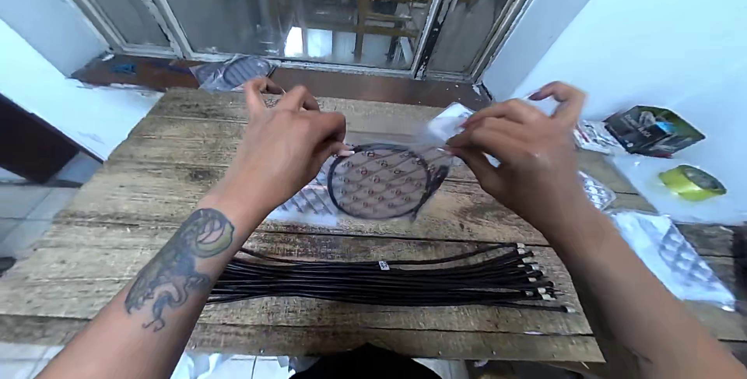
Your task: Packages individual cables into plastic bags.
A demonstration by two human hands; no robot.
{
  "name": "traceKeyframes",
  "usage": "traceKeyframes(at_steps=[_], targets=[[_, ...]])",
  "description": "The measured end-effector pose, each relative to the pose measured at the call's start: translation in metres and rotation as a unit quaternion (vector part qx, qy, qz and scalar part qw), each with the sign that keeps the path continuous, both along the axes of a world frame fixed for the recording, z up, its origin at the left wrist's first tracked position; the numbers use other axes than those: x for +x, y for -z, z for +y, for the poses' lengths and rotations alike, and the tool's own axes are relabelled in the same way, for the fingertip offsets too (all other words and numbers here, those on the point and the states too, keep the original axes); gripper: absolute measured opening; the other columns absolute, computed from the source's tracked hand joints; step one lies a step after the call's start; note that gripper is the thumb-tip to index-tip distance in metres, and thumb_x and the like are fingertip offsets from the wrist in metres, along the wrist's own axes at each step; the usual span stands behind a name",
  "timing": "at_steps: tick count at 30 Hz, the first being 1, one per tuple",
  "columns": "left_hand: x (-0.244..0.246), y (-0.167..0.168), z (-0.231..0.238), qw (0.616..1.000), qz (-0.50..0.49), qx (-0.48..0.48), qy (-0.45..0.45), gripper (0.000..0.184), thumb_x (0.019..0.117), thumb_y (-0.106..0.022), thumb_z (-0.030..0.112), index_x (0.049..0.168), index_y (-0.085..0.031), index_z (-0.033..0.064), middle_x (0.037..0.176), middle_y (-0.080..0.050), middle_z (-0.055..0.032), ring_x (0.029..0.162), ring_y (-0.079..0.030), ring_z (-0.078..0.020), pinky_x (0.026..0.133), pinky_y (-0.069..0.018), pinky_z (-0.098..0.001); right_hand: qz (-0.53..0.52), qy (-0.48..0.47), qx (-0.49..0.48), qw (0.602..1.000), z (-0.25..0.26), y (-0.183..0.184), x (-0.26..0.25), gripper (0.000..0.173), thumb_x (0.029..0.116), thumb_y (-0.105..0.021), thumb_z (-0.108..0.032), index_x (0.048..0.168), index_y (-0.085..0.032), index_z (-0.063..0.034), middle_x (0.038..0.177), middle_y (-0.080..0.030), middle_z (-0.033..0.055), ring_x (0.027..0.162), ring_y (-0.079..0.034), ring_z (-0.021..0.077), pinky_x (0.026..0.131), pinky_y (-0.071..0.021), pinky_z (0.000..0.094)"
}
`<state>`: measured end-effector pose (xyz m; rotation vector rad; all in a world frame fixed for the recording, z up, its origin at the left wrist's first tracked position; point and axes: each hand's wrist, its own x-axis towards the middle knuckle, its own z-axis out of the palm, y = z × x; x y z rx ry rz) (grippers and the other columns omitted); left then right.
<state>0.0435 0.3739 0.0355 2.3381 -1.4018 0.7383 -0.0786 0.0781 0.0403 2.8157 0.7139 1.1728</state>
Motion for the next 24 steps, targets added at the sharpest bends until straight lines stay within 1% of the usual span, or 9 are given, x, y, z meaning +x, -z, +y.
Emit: traceKeyframes(at_steps=[3,8,10,13,15,17,20,22,24], targets=[[-0.039,0.011,0.006,0.999,-0.019,-0.016,0.02,0.016,0.0985,-0.062,0.021,0.093,-0.074,0.0124,0.084,-0.071,-0.0028,0.101,-0.064,-0.0322,0.104,-0.0281,-0.0675,-0.004,0.027,0.017,0.999,0.015,0.026,-0.049,0.018,0.0963,-0.059,-0.014,0.086,-0.074,-0.0092,0.083,-0.072,0.0073,0.105,-0.064,0.037,0.099,-0.0314,0.0674],[-0.124,0.198,0.038,0.998,0.042,0.022,0.042,0.017,0.096,-0.058,0.009,0.097,-0.074,0.0169,0.09,-0.073,-0.0013,0.093,-0.067,-0.0262,0.092,-0.0441,-0.0566,0.153,0.055,0.023,0.986,0.046,0.204,-0.141,0.017,0.0973,-0.057,-0.009,0.098,-0.072,-0.0191,0.098,-0.073,-0.001,0.105,-0.066,0.0236,0.101,-0.0382,0.059],[-0.158,0.254,0.053,0.994,0.086,0.045,0.051,0.017,0.0925,-0.061,0.007,0.098,-0.074,0.0158,0.093,-0.075,-0.0017,0.092,-0.07,-0.0258,0.089,-0.0498,-0.0545,0.233,0.032,0.055,0.97,0.054,0.253,-0.172,0.015,0.1019,-0.058,-0.022,0.098,-0.072,-0.0193,0.1,-0.074,-0.0021,0.105,-0.067,0.0223,0.101,-0.0414,0.0578],[-0.195,0.28,0.074,0.975,0.211,-0.072,0.001,0.018,0.1028,-0.06,0.029,0.108,-0.073,0.0179,0.108,-0.075,-0.0007,0.1,-0.068,-0.0182,0.093,-0.0515,-0.0372,0.238,0.091,0.199,0.946,0.06,0.267,-0.202,0.031,0.1046,-0.055,-0.043,0.1,-0.075,-0.0197,0.101,-0.076,-0.003,0.097,-0.068,0.0154,0.101,-0.0425,0.0471],[-0.209,0.274,0.079,0.918,0.331,-0.188,-0.108,0.024,0.0995,-0.065,0.03,0.102,-0.07,0.0068,0.101,-0.074,-0.006,0.094,-0.07,-0.0129,0.086,-0.0577,-0.029,0.197,0.192,0.299,0.914,0.061,0.261,-0.206,0.031,0.1024,-0.057,-0.035,0.092,-0.075,-0.0115,0.086,-0.076,0.0017,0.077,-0.07,0.0141,0.085,-0.0524,0.0394],[-0.206,0.273,0.071,0.83,0.456,-0.22,-0.234,0.036,0.1028,-0.056,0.031,0.107,-0.066,-0.0032,0.09,-0.07,-0.0092,0.077,-0.069,-0.0113,0.071,-0.0603,-0.0306,0.233,0.295,0.375,0.847,0.059,0.256,-0.196,0.032,0.1007,-0.057,-0.029,0.095,-0.074,-0.002,0.078,-0.072,0.0077,0.066,-0.07,0.0203,0.066,-0.0592,0.0426],[-0.172,0.264,0.048,0.64,0.688,-0.183,-0.289,0.055,0.1099,-0.038,0.044,0.115,-0.067,-0.0026,0.093,-0.07,-0.0142,0.085,-0.069,-0.0215,0.081,-0.0576,-0.0461,0.391,0.345,0.481,0.705,0.053,0.253,-0.164,0.039,0.1049,-0.057,-0.036,0.098,-0.073,-0.0011,0.078,-0.073,0.01,0.07,-0.071,0.0243,0.069,-0.0584,0.0504],[-0.155,0.261,0.034,0.602,0.729,-0.166,-0.28,0.048,0.1056,-0.053,0.043,0.104,-0.068,-0.0018,0.082,-0.067,-0.0115,0.075,-0.064,-0.02,0.073,-0.054,-0.0437,0.467,0.33,0.539,0.618,0.058,0.249,-0.14,0.04,0.1047,-0.058,-0.038,0.099,-0.073,-0.0017,0.081,-0.074,0.008,0.072,-0.072,0.0198,0.073,-0.0613,0.0443],[-0.151,0.261,0.033,0.577,0.759,-0.173,-0.247,0.033,0.1007,-0.066,0.032,0.107,-0.068,-0.0011,0.084,-0.073,-0.0089,0.075,-0.07,-0.016,0.074,-0.0587,-0.0377,0.504,0.305,0.575,0.568,0.063,0.25,-0.124,0.035,0.1019,-0.064,-0.035,0.102,-0.072,-0.0007,0.081,-0.07,0.0083,0.071,-0.066,0.0175,0.072,-0.057,0.0396]])
